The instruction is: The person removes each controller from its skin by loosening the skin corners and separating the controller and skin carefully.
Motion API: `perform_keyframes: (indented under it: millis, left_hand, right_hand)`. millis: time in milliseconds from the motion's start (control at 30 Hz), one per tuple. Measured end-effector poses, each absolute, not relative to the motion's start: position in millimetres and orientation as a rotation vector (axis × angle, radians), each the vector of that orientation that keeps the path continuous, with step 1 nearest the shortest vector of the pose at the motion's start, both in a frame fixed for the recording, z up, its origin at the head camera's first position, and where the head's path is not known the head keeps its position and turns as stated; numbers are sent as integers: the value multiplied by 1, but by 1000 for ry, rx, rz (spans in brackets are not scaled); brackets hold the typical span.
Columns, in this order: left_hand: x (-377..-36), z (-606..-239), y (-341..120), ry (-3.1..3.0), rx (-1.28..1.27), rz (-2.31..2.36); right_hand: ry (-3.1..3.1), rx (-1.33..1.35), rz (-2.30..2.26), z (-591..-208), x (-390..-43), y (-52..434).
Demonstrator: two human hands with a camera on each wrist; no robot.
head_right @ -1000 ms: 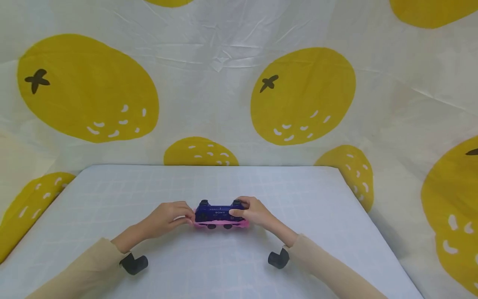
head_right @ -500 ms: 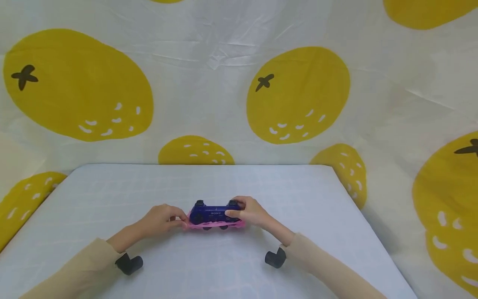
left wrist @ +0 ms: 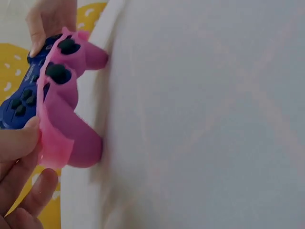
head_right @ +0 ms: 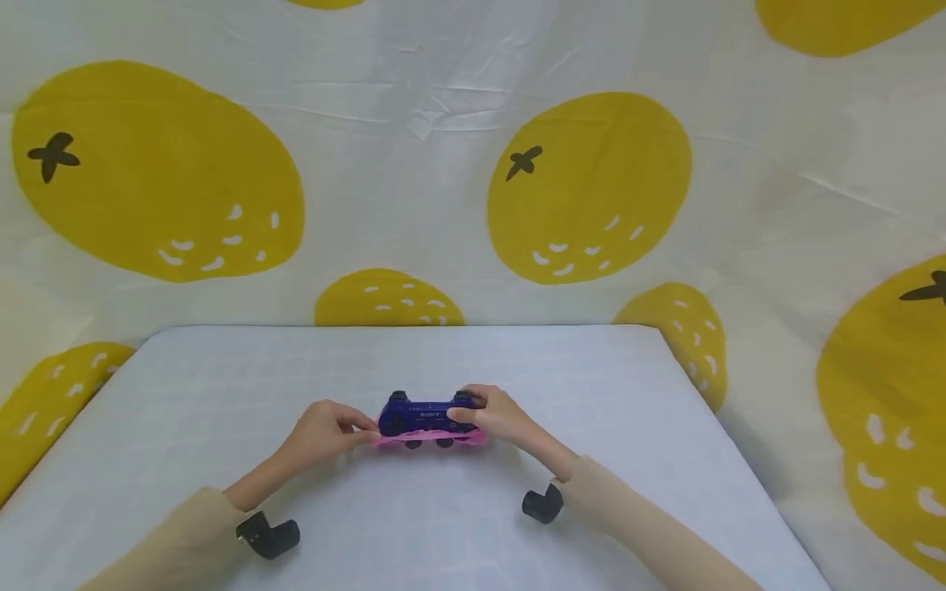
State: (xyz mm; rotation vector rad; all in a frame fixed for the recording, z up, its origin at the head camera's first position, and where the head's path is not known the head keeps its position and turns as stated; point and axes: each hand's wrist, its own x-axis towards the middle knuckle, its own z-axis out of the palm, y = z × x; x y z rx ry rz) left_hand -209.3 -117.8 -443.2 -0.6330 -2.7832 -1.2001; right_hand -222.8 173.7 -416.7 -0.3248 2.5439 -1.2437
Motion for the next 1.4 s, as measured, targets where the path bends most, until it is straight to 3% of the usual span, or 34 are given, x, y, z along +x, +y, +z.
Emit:
perform_keyframes:
  millis: [233, 533, 767, 1400]
  left_hand:
    - [-203, -439, -104, -2709, -370, -1417]
    - [-222, -433, -98, -2820, -616, -1599]
    - [-230, -433, -85, -2897, -492, -1587]
    - [-242, -441, -90, -2879, -446, -1786]
  right_hand:
    - [2509, -255, -1262, -415, -223, 176]
    - [2445, -342, -1311, -415, -229, 180]
    - [2404, -423, -1333, -415, -234, 182]
    - [2656, -583, -1335, -410, -221, 208]
